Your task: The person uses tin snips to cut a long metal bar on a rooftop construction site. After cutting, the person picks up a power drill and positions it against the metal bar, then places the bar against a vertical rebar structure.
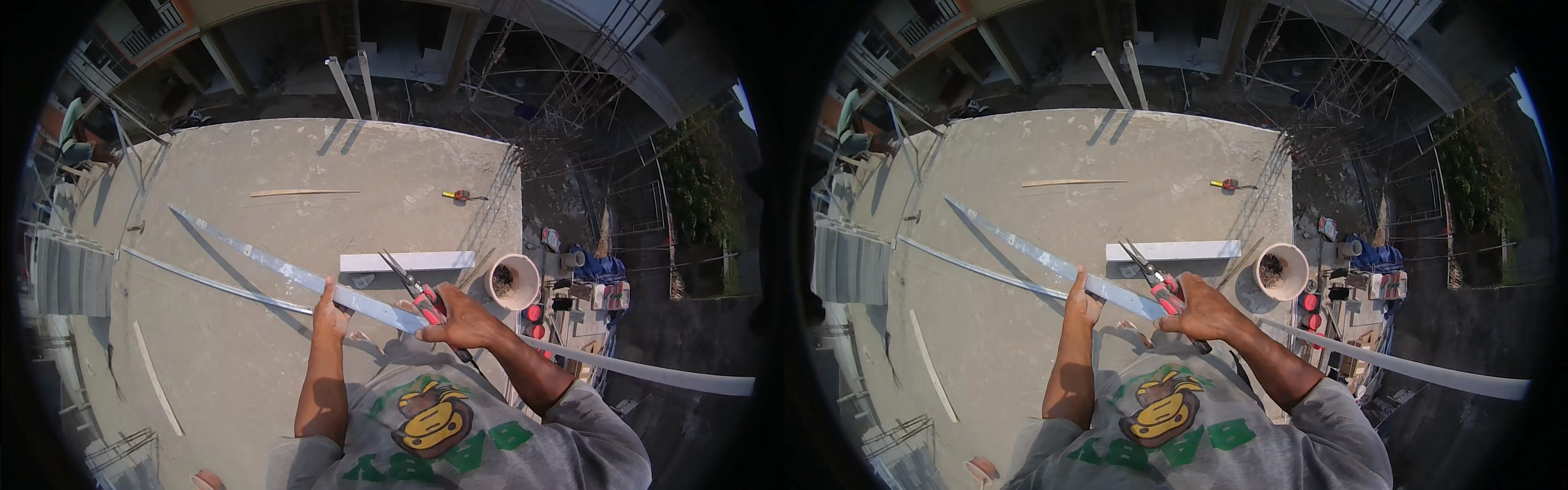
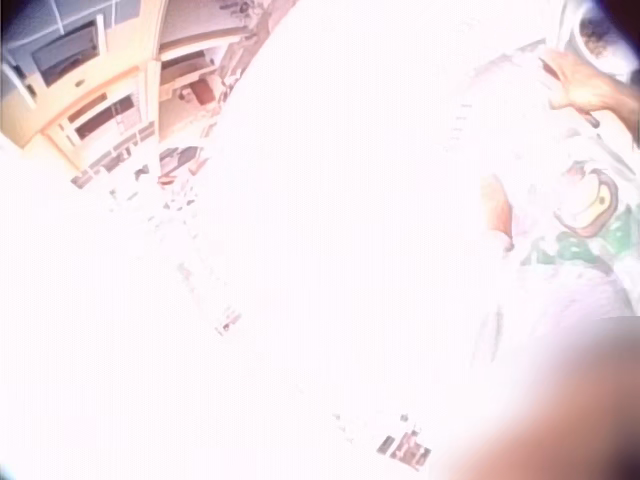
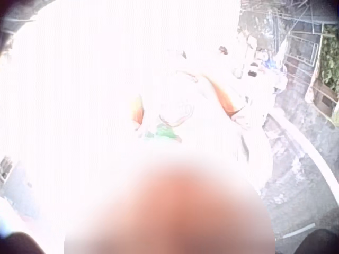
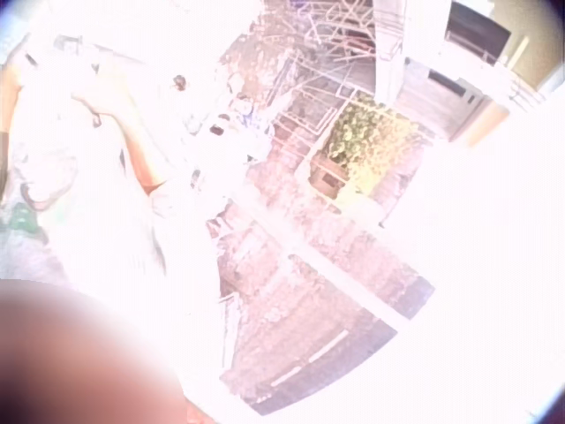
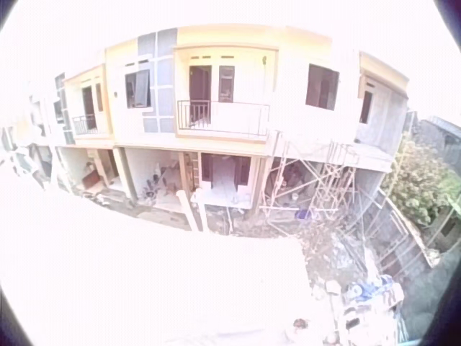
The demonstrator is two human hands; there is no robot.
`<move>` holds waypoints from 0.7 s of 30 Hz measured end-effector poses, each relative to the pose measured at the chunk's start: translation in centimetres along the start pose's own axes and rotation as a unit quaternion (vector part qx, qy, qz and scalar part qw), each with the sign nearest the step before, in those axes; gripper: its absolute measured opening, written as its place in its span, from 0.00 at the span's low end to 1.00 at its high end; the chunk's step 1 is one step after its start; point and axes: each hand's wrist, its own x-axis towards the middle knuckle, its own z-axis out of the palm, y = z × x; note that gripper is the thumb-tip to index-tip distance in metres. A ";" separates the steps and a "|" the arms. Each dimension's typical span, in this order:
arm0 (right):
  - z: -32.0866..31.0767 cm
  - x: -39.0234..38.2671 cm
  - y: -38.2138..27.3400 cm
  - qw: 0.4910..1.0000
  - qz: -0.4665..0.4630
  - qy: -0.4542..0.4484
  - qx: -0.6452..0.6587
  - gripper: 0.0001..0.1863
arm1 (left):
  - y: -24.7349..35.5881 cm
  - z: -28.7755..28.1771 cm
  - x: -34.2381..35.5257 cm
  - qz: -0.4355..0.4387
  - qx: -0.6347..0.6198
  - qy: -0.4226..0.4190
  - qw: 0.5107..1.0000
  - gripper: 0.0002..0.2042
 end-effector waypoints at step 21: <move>5.1 4.4 -7.3 0.915 0.155 0.216 -0.304 0.43 | 13.8 -2.9 10.3 -0.077 -0.107 -0.065 0.989 0.19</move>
